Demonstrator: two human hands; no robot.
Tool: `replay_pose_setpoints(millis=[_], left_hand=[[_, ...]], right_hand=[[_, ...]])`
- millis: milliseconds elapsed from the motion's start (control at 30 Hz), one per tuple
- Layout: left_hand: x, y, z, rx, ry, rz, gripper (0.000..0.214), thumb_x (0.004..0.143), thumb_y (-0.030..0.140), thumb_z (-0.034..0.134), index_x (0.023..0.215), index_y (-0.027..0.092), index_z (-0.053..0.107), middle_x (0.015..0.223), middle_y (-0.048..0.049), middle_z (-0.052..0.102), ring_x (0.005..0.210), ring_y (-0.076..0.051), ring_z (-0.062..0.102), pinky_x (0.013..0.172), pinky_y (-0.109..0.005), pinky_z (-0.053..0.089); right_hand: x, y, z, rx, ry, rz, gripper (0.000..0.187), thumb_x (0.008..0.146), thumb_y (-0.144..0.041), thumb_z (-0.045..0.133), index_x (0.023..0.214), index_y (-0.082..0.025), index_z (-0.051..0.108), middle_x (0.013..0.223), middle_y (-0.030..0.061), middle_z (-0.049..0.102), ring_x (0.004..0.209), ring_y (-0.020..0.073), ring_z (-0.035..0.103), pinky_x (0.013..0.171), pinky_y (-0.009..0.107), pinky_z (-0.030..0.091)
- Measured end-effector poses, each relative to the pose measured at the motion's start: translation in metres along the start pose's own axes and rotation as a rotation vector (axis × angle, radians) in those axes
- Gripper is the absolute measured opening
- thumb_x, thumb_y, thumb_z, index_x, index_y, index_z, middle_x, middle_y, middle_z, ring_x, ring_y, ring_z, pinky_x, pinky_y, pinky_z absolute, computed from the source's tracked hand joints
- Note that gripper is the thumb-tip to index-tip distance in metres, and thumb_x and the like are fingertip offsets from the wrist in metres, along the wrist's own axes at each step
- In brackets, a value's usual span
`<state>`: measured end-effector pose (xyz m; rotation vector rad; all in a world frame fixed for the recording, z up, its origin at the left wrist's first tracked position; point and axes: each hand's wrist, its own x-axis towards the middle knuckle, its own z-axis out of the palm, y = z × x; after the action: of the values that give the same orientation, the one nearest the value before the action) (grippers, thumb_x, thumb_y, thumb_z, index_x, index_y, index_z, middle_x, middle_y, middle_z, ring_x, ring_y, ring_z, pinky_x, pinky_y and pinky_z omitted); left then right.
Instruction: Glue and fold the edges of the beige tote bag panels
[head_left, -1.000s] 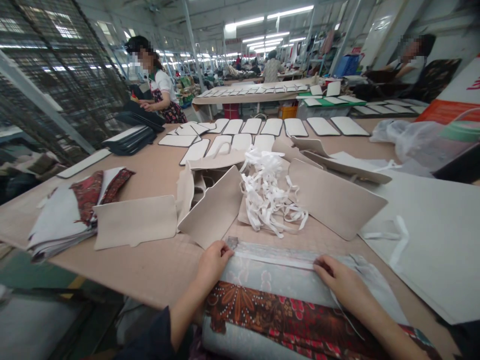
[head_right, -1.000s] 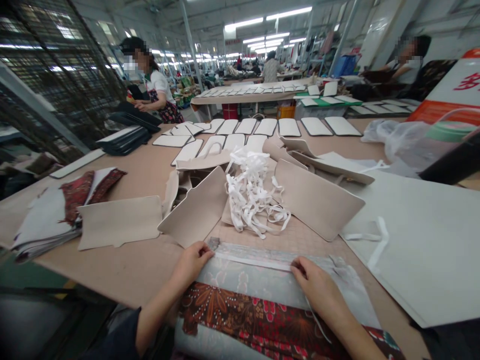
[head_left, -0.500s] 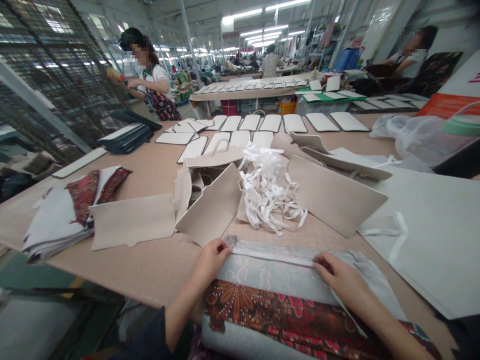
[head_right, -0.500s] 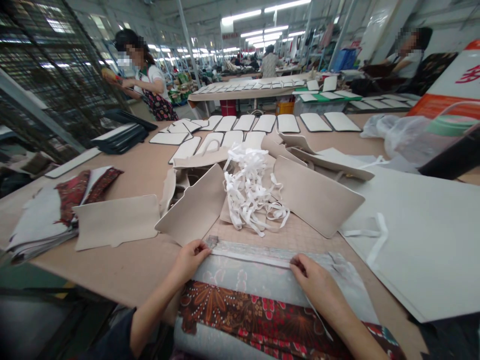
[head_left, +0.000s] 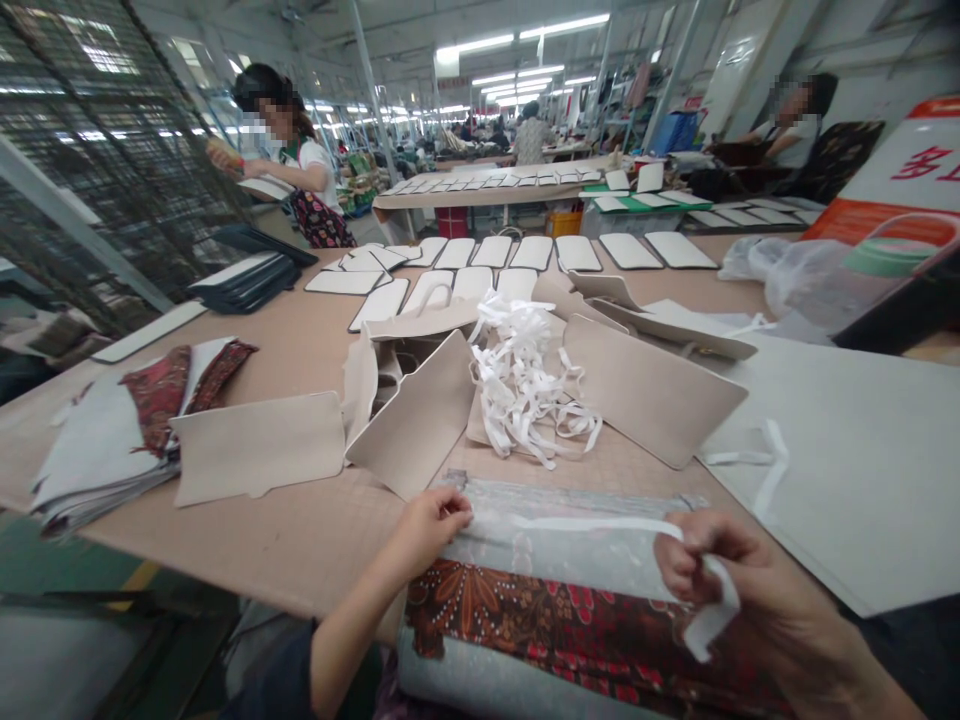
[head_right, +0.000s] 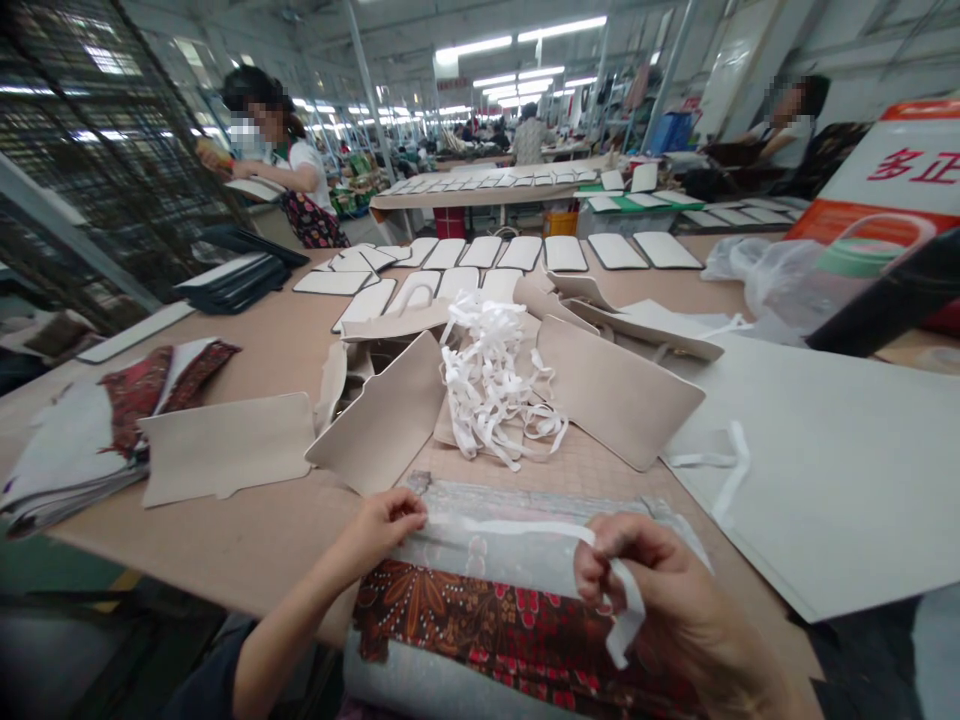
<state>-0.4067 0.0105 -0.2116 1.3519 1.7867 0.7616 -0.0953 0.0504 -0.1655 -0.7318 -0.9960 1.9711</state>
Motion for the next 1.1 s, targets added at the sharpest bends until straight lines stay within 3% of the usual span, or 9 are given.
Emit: replay_pose_setpoints(millis=[167, 267, 367, 433, 533, 633, 833, 967, 1100], left_hand=[[-0.018, 0.025, 0.005, 0.103, 0.071, 0.204, 0.029, 0.071, 0.020, 0.057, 0.100, 0.020, 0.061, 0.102, -0.0051, 0.060, 0.089, -0.018, 0.054, 0.085, -0.032, 0.040], [-0.029, 0.046, 0.012, -0.020, -0.085, 0.252, 0.043, 0.066, 0.025, 0.068, 0.108, 0.021, 0.058, 0.110, -0.0061, 0.058, 0.098, -0.020, 0.052, 0.087, -0.033, 0.040], [-0.035, 0.060, 0.022, -0.309, -0.342, 0.111, 0.058, 0.061, 0.032, 0.073, 0.114, 0.019, 0.056, 0.109, -0.0084, 0.059, 0.095, -0.021, 0.055, 0.082, -0.033, 0.043], [-0.034, 0.062, 0.027, -0.548, -0.421, 0.037, 0.065, 0.058, 0.033, 0.075, 0.117, 0.018, 0.054, 0.108, -0.0091, 0.060, 0.096, -0.022, 0.055, 0.083, -0.034, 0.043], [-0.032, 0.060, 0.029, -0.693, -0.376, 0.035, 0.052, 0.062, 0.033, 0.073, 0.109, 0.018, 0.059, 0.104, -0.0077, 0.062, 0.094, -0.020, 0.056, 0.083, -0.033, 0.043], [-0.032, 0.059, 0.028, -0.553, -0.253, 0.041, 0.027, 0.069, 0.028, 0.066, 0.094, 0.016, 0.066, 0.094, -0.0062, 0.063, 0.082, -0.016, 0.057, 0.075, -0.028, 0.044], [-0.039, 0.066, 0.028, -0.604, -0.275, -0.023, 0.038, 0.065, 0.027, 0.070, 0.100, 0.015, 0.063, 0.080, -0.0027, 0.063, 0.061, -0.009, 0.053, 0.061, -0.023, 0.043], [-0.040, 0.070, 0.027, -0.720, -0.160, -0.094, 0.029, 0.070, 0.035, 0.066, 0.087, 0.012, 0.064, 0.069, -0.0010, 0.060, 0.054, -0.008, 0.052, 0.055, -0.022, 0.043], [-0.040, 0.068, 0.026, -0.834, -0.165, -0.121, 0.036, 0.065, 0.029, 0.070, 0.096, 0.013, 0.060, 0.072, -0.0008, 0.061, 0.056, -0.008, 0.053, 0.056, -0.022, 0.045]], right_hand=[[0.012, -0.008, 0.011, -0.787, 0.034, -0.217, 0.021, 0.075, -0.041, 0.062, 0.064, -0.022, 0.063, 0.079, 0.0030, 0.060, 0.079, 0.0182, 0.055, 0.072, 0.028, 0.042], [0.019, -0.001, 0.027, -1.038, -0.085, -0.163, 0.024, 0.082, -0.040, 0.051, 0.070, -0.022, 0.061, 0.090, 0.0022, 0.061, 0.089, 0.0181, 0.054, 0.081, 0.027, 0.039], [0.023, 0.013, 0.043, -1.071, -0.230, -0.046, 0.028, 0.086, -0.038, 0.044, 0.074, -0.021, 0.061, 0.076, 0.0005, 0.062, 0.077, 0.0163, 0.056, 0.074, 0.025, 0.041], [0.025, 0.022, 0.048, -1.032, -0.265, -0.012, 0.026, 0.085, -0.036, 0.043, 0.080, -0.021, 0.063, 0.076, 0.0003, 0.063, 0.074, 0.0154, 0.056, 0.070, 0.024, 0.042], [0.025, 0.029, 0.050, -0.945, -0.255, 0.071, 0.027, 0.084, -0.036, 0.042, 0.088, -0.020, 0.063, 0.070, -0.0003, 0.062, 0.061, 0.0131, 0.055, 0.059, 0.023, 0.042], [0.027, 0.032, 0.049, -0.911, -0.174, 0.156, 0.028, 0.083, -0.040, 0.043, 0.076, -0.018, 0.059, 0.053, -0.0033, 0.053, 0.047, 0.0115, 0.050, 0.048, 0.022, 0.038], [0.031, 0.040, 0.052, -0.882, -0.093, 0.200, 0.027, 0.082, -0.041, 0.043, 0.070, -0.019, 0.053, 0.043, -0.0062, 0.046, 0.040, 0.0115, 0.048, 0.042, 0.021, 0.035], [0.029, 0.042, 0.051, -0.945, -0.091, 0.156, 0.028, 0.083, -0.042, 0.042, 0.073, -0.019, 0.055, 0.049, -0.0052, 0.049, 0.043, 0.0119, 0.049, 0.045, 0.022, 0.037], [0.029, 0.039, 0.050, -1.095, -0.072, 0.014, 0.027, 0.084, -0.039, 0.043, 0.076, -0.020, 0.061, 0.066, -0.0011, 0.059, 0.062, 0.0145, 0.055, 0.060, 0.025, 0.040]])
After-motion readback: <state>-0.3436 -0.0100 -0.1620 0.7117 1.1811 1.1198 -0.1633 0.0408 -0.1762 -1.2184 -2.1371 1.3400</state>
